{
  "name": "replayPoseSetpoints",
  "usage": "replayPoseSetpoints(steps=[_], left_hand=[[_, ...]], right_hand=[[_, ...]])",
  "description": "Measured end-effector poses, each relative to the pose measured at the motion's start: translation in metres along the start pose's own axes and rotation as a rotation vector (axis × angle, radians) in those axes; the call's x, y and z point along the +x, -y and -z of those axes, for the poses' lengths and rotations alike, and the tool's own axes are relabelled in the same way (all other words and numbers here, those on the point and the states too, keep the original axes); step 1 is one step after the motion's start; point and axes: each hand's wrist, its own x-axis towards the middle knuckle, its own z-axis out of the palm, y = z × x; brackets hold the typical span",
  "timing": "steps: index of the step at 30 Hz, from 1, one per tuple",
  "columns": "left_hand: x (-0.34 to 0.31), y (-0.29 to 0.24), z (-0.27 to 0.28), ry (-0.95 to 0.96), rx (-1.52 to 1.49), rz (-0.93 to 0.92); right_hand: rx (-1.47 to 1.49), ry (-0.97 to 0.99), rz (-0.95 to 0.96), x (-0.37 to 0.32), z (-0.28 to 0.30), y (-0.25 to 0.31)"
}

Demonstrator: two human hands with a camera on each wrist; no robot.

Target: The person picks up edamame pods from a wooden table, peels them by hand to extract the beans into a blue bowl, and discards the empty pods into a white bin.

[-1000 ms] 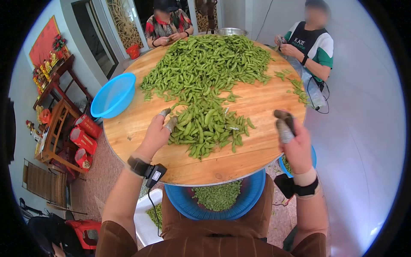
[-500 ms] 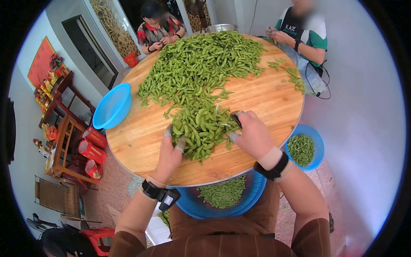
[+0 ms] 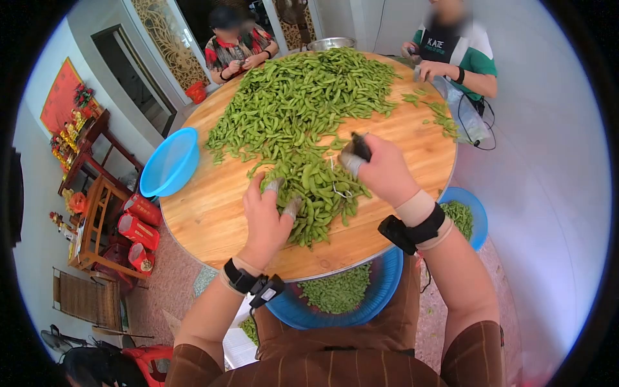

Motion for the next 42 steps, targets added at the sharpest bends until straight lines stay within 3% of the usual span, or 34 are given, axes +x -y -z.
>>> replayPoseSetpoints(steps=[1,5,7,9,11,12,14,18,23,25,29,31,36,38,41,42], left_hand=[[0.008,0.002,-0.003,-0.012,-0.008,-0.070],[0.039,-0.004,-0.017,-0.013,-0.050,-0.094],[0.052,-0.007,-0.024,0.125,-0.003,-0.030],[0.059,-0.009,-0.029,0.119,-0.014,-0.027],[0.064,-0.009,-0.032,0.118,-0.017,-0.031],[0.065,-0.009,-0.033,0.149,-0.010,-0.011],[0.065,-0.010,-0.033,0.184,-0.001,0.003],[0.064,-0.012,-0.034,0.212,-0.015,0.109],[0.063,-0.002,-0.038,0.183,-0.078,0.123],[0.060,-0.005,-0.033,0.063,-0.152,0.113],[0.060,0.002,-0.023,0.086,-0.211,0.109],[0.051,0.001,-0.016,0.052,-0.506,0.141],[0.009,-0.001,0.015,0.254,-0.792,0.274],[-0.008,-0.005,0.034,0.431,-0.984,0.405],[-0.028,-0.005,0.045,0.494,-1.035,0.434],[-0.031,-0.009,0.051,0.493,-1.039,0.425]], right_hand=[[-0.320,-0.029,0.153,-0.003,-0.002,-0.003],[-0.667,0.024,0.300,-0.024,-0.026,-0.028],[-0.707,0.027,0.249,-0.025,-0.032,-0.037],[-0.736,0.031,0.196,-0.022,-0.031,-0.040],[-0.432,-0.049,0.171,-0.010,-0.022,-0.038],[-0.425,-0.051,0.166,-0.004,-0.019,-0.035],[-0.038,-0.066,0.163,0.006,-0.009,-0.026],[0.238,-0.078,-0.016,0.019,0.007,0.010],[0.569,-0.094,0.005,0.026,0.016,0.019],[0.409,-0.104,0.004,0.022,0.022,0.019],[0.322,-0.170,-0.024,-0.006,0.051,0.001],[0.286,-0.283,-0.066,-0.030,0.078,-0.010],[0.005,-0.556,-0.174,-0.097,0.153,-0.052],[-0.073,-0.666,-0.253,-0.124,0.176,-0.064],[-0.319,-0.698,-0.344,-0.172,0.216,-0.110],[-0.910,-0.706,-0.189,-0.194,0.228,-0.139]])
